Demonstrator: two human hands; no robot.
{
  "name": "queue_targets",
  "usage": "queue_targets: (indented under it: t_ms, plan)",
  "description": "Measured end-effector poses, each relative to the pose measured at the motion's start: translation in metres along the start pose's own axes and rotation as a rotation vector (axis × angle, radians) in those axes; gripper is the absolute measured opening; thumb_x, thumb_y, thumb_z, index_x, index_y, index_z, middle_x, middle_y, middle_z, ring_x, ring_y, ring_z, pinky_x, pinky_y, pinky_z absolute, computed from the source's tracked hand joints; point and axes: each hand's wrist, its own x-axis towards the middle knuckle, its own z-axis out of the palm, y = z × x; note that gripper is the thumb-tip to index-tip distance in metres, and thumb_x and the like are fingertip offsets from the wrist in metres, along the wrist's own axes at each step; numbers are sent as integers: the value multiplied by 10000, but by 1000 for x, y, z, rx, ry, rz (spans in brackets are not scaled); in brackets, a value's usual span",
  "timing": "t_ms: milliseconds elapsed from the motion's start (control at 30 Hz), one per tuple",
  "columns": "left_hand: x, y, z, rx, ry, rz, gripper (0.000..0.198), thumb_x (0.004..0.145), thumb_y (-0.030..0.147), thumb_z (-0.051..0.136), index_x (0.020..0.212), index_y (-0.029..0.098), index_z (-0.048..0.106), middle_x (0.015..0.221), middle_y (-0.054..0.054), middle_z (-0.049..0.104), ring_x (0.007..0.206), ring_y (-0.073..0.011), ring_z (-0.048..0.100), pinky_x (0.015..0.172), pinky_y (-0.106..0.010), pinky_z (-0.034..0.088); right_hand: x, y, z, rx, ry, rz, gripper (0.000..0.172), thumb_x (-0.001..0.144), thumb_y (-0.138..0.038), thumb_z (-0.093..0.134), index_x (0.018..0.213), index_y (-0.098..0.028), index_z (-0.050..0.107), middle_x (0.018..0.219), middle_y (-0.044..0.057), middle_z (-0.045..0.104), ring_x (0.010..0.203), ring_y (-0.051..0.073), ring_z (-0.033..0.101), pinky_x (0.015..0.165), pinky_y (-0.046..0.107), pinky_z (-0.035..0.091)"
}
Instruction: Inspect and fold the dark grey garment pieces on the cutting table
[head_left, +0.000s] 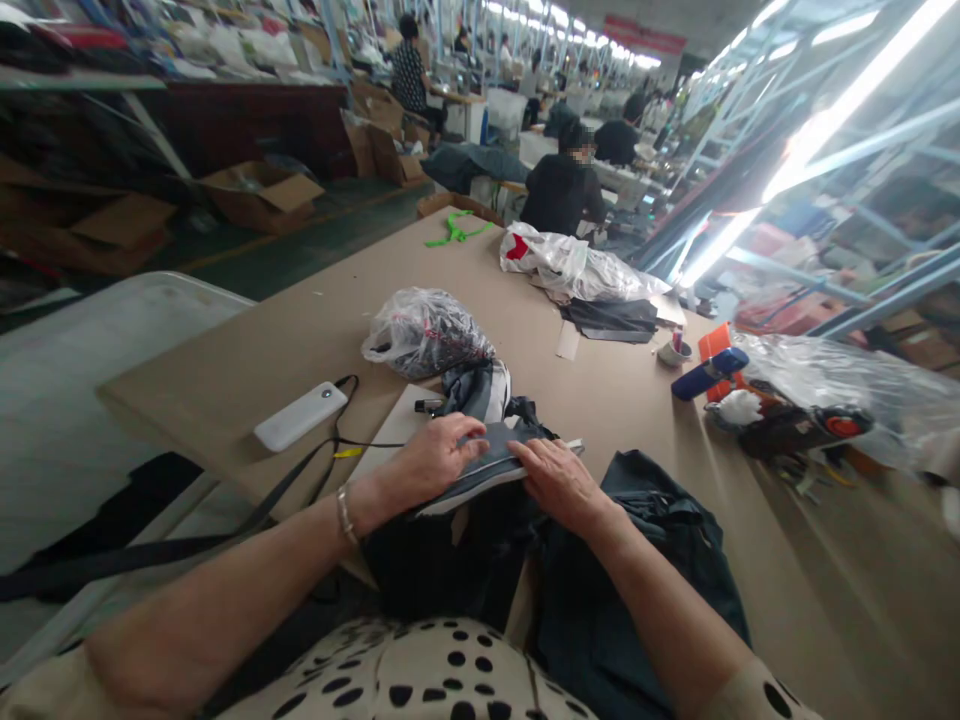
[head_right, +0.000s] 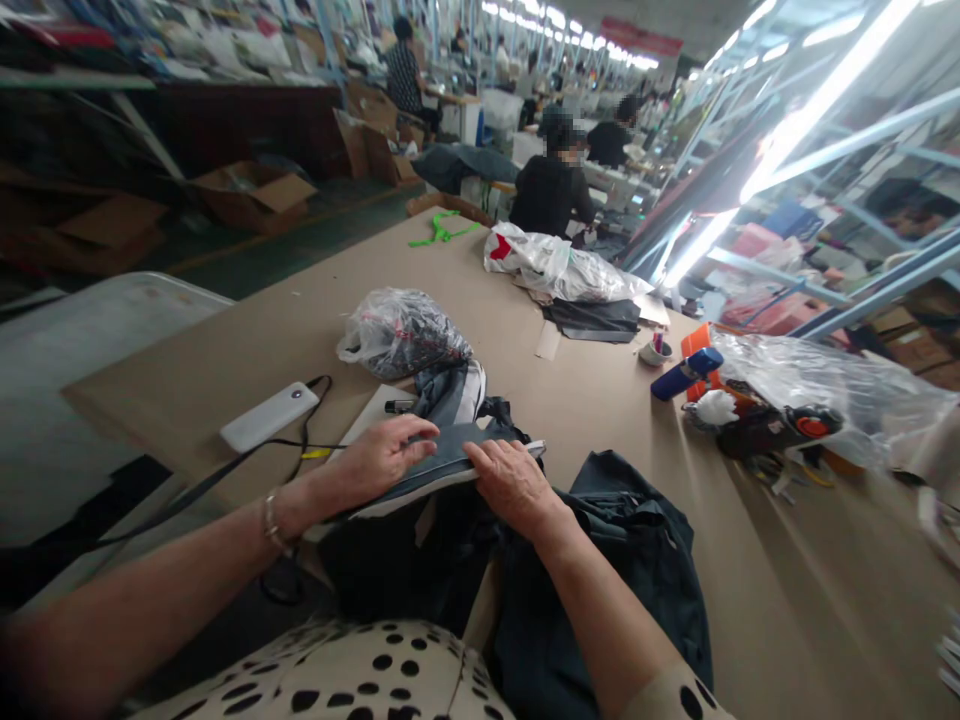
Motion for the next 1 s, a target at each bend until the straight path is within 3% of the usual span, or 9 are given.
queue_targets:
  t_ms: [100, 167, 267, 333, 500, 633, 733, 900, 1000]
  plan:
    - [-27, 19, -11, 73, 500, 244, 156, 880, 247, 536, 967, 133, 598, 1013, -72, 589, 1014, -173, 522, 945, -302, 378, -7, 10, -5, 151, 87, 210, 457, 823, -156, 415, 1279, -170, 392, 1095, 106, 609, 932, 213, 580, 832, 359, 456]
    - [-39, 24, -5, -36, 547, 163, 129, 883, 250, 529, 864, 136, 585, 862, -51, 580, 856, -146, 546, 822, -273, 433, -10, 13, -3, 265, 183, 406, 363, 839, -185, 369, 1195, -170, 439, 1014, 92, 633, 841, 198, 599, 768, 338, 460]
    - [-39, 19, 27, -460, 227, -283, 311, 847, 428, 545, 895, 121, 563, 691, -21, 529, 551, -114, 452, 494, -235, 392, -12, 0, 4, 397, 346, 576, 254, 845, -241, 353, 1056, -182, 481, 783, 34, 616, 675, 175, 568, 656, 305, 437]
    - [-31, 14, 52, -777, 81, -448, 462, 768, 466, 619, 1052, 113, 529, 834, -53, 576, 653, -140, 517, 501, -230, 431, -11, -17, 12, 495, 406, 591, 229, 846, -281, 381, 1030, -190, 483, 739, 12, 594, 650, 158, 551, 637, 282, 425]
    - [-9, 11, 86, -892, 163, -525, 330, 714, 376, 622, 865, 84, 595, 779, -67, 596, 649, -128, 517, 545, -210, 430, -13, -50, 24, 566, 235, 601, 287, 880, -382, 374, 997, -219, 580, 881, 39, 609, 777, 168, 572, 709, 296, 425]
    - [-6, 18, 81, -788, 27, -502, 258, 658, 289, 582, 828, 96, 603, 662, -28, 568, 543, -129, 496, 478, -222, 423, -16, -36, 16, 966, 281, 656, 355, 797, -410, 517, 1082, -212, 595, 867, 21, 626, 778, 154, 564, 727, 281, 454]
    - [-18, 34, 70, -973, -151, -430, 210, 605, 197, 610, 789, 104, 651, 690, -30, 618, 595, -121, 541, 549, -199, 451, -22, -11, 14, 1293, 247, 685, 390, 694, -381, 624, 1028, -178, 625, 758, -9, 647, 723, 148, 572, 701, 271, 471]
    - [-45, 68, 51, -1398, -812, -426, 203, 455, 51, 596, 627, 122, 679, 730, -61, 671, 633, -140, 602, 671, -226, 507, -38, 18, 24, 1293, 235, 848, 365, 650, -403, 644, 892, -131, 674, 723, 52, 687, 741, 203, 618, 716, 315, 480]
    - [-38, 59, 49, -1455, -746, -469, 230, 430, 49, 561, 619, 110, 679, 731, -79, 675, 611, -160, 611, 604, -230, 509, -45, 13, 18, 1448, 207, 833, 536, 772, -563, 450, 997, -118, 646, 715, 88, 684, 739, 238, 639, 681, 362, 496]
